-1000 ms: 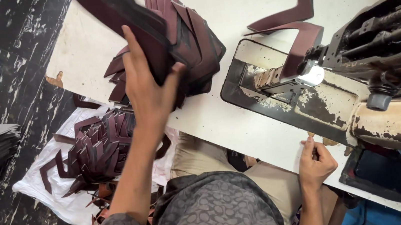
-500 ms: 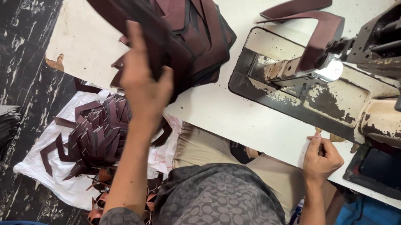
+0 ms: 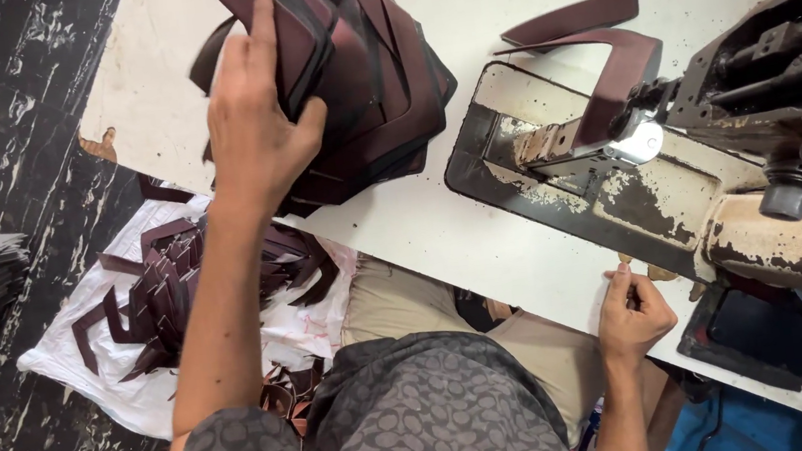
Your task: Sewing together cut leather pieces to create shoe components using an industrial sewing machine.
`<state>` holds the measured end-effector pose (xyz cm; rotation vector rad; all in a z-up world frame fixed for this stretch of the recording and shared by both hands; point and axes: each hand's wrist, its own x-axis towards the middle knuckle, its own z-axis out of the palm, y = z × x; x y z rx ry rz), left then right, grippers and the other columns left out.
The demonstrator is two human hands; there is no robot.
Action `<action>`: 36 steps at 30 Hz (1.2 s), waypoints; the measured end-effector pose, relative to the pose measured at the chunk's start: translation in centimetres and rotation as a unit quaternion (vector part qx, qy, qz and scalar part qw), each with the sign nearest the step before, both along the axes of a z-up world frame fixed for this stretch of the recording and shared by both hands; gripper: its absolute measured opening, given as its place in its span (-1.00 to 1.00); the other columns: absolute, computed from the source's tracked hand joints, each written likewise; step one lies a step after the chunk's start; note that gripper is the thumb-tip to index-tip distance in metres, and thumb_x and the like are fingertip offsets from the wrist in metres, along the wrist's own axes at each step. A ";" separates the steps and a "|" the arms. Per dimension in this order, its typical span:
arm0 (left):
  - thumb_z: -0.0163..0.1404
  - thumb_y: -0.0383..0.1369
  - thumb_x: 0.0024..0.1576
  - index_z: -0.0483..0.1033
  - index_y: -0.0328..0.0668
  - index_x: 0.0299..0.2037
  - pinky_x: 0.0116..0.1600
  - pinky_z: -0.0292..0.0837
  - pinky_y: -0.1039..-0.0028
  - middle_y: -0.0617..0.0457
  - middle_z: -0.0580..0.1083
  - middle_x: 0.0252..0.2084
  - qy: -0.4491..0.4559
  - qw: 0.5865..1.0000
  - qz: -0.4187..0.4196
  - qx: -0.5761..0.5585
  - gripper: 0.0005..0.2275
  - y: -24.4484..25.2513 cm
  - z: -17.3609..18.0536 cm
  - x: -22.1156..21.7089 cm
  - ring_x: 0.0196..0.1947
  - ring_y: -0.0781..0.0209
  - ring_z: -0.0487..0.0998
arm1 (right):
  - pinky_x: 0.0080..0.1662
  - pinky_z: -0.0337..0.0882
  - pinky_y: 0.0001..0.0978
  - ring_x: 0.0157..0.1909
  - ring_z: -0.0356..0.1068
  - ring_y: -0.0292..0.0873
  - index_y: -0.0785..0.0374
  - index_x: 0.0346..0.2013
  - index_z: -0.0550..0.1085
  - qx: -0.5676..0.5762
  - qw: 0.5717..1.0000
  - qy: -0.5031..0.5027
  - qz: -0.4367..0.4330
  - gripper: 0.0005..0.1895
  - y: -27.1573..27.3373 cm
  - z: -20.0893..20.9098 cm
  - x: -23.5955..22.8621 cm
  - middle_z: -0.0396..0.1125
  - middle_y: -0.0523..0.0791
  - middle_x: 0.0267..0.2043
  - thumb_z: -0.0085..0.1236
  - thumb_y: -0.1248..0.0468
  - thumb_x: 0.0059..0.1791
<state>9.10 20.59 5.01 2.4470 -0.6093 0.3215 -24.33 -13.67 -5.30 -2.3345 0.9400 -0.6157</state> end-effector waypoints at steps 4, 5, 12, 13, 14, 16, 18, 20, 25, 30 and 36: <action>0.32 -0.45 -0.07 -0.04 -0.11 0.55 -0.01 0.47 0.07 -0.21 0.34 -0.09 0.112 0.990 -0.050 0.075 -0.04 -0.3 2.4 -1.0 -0.15 -0.18 0.49 | -0.41 0.04 -0.40 -0.53 0.11 -0.34 0.35 -0.29 0.62 0.001 1.000 -0.007 0.000 -0.78 0.1 0.0 -0.1 0.25 -0.15 -0.60 0.19 0.28 0.17; 0.32 -0.46 -0.12 -0.02 -0.05 0.53 -0.03 0.48 0.08 -0.20 0.35 -0.12 0.158 0.978 -0.082 0.111 -0.03 -0.2 3.2 -1.7 -0.17 -0.18 0.50 | -0.41 0.04 -0.41 -0.53 0.10 -0.35 0.35 -0.29 0.62 -0.002 1.000 -0.008 0.005 -0.77 -0.1 0.0 -0.1 0.25 -0.16 -0.60 0.19 0.28 0.18; 0.23 -0.55 0.00 0.02 0.03 0.55 0.00 0.57 0.29 -0.05 0.50 -0.01 0.127 0.960 -0.218 -0.119 -0.12 1.5 10.2 -4.7 -0.10 0.11 0.61 | -0.42 0.01 -0.40 -0.55 0.07 -0.34 0.35 -0.30 0.62 -0.007 1.000 0.007 0.001 -0.77 -0.3 -0.6 0.0 0.24 -0.15 -0.60 0.19 0.27 0.18; 0.23 -0.55 0.00 0.02 0.03 0.55 0.00 0.57 0.29 -0.05 0.50 -0.01 0.128 0.960 -0.218 -0.120 -0.12 1.5 10.0 -4.4 -0.10 0.11 0.61 | -0.42 0.01 -0.40 -0.55 0.07 -0.34 0.35 -0.30 0.62 -0.007 1.000 0.008 0.001 -0.77 -0.2 -0.5 -0.1 0.24 -0.15 -0.60 0.19 0.27 0.18; 0.24 -0.55 0.04 0.01 0.02 0.56 0.02 0.56 0.32 -0.05 0.50 -0.02 0.069 0.968 -0.196 -0.138 -0.14 1.3 9.8 -4.0 -0.08 0.12 0.60 | -0.42 0.02 -0.40 -0.55 0.08 -0.34 0.35 -0.30 0.62 -0.007 1.000 0.006 0.002 -0.77 -0.3 -0.5 -0.1 0.25 -0.15 -0.60 0.19 0.27 0.18; 0.24 -0.55 0.09 0.00 0.02 0.56 0.04 0.55 0.34 -0.06 0.50 -0.02 0.009 0.972 -0.176 -0.157 -0.15 0.6 8.9 -3.0 -0.07 0.13 0.60 | -0.42 0.03 -0.40 -0.55 0.08 -0.34 0.35 -0.30 0.62 -0.008 1.000 0.004 0.000 -0.77 -0.2 -0.4 0.0 0.26 -0.15 -0.60 0.19 0.27 0.18; 0.34 -0.46 0.06 0.03 -0.07 0.56 0.07 0.52 0.31 -0.09 0.49 -0.09 -0.037 0.981 -0.169 -0.088 -0.12 -0.3 7.2 -1.9 -0.09 0.04 0.56 | -0.41 0.08 -0.43 -0.53 0.14 -0.35 0.35 -0.30 0.61 -0.009 1.000 -0.008 0.006 -0.77 0.0 -0.2 0.1 0.29 -0.15 -0.57 0.18 0.27 0.18; 0.35 -0.40 0.06 0.04 -0.20 0.56 0.03 0.49 0.28 -0.09 0.49 -0.14 -0.003 0.984 -0.180 0.001 -0.12 -1.6 2.4 -2.0 -0.13 0.01 0.52 | -0.40 0.09 -0.42 -0.53 0.15 -0.34 0.35 -0.30 0.61 -0.010 1.000 -0.007 0.003 -0.77 0.1 -0.1 0.1 0.29 -0.14 -0.57 0.18 0.28 0.17; 0.34 -0.32 -0.33 0.09 -0.45 0.40 0.02 0.42 0.27 -0.30 0.44 0.11 0.011 0.958 -0.204 0.202 0.00 -4.6 -4.5 -3.9 -0.14 -0.12 0.42 | -0.40 0.11 -0.40 -0.53 0.18 -0.32 0.35 -0.30 0.62 -0.009 1.000 0.002 -0.011 -0.78 0.1 0.1 0.5 0.30 -0.11 -0.57 0.19 0.29 0.16; 0.35 -0.26 -0.04 0.01 -0.44 0.50 0.22 0.24 0.12 -0.35 0.33 0.14 0.041 0.980 -0.172 0.096 -0.05 -8.7 -5.6 -4.4 0.11 -0.21 0.33 | -0.39 0.14 -0.40 -0.50 0.19 -0.32 0.36 -0.29 0.60 -0.004 1.000 -0.022 0.013 -0.80 0.4 0.6 0.5 0.34 -0.11 -0.51 0.18 0.30 0.16; 0.22 -0.43 -0.26 -0.03 -0.36 0.49 0.11 0.24 0.10 -0.51 0.26 0.24 0.022 0.969 -0.154 0.190 0.00 -9.5 -5.3 -7.2 0.10 -0.32 0.30 | -0.39 0.13 -0.37 -0.54 0.17 -0.26 0.37 -0.31 0.61 -0.022 1.000 -0.009 -0.015 -0.80 -0.4 -1.1 -0.6 0.29 -0.08 -0.57 0.20 0.30 0.13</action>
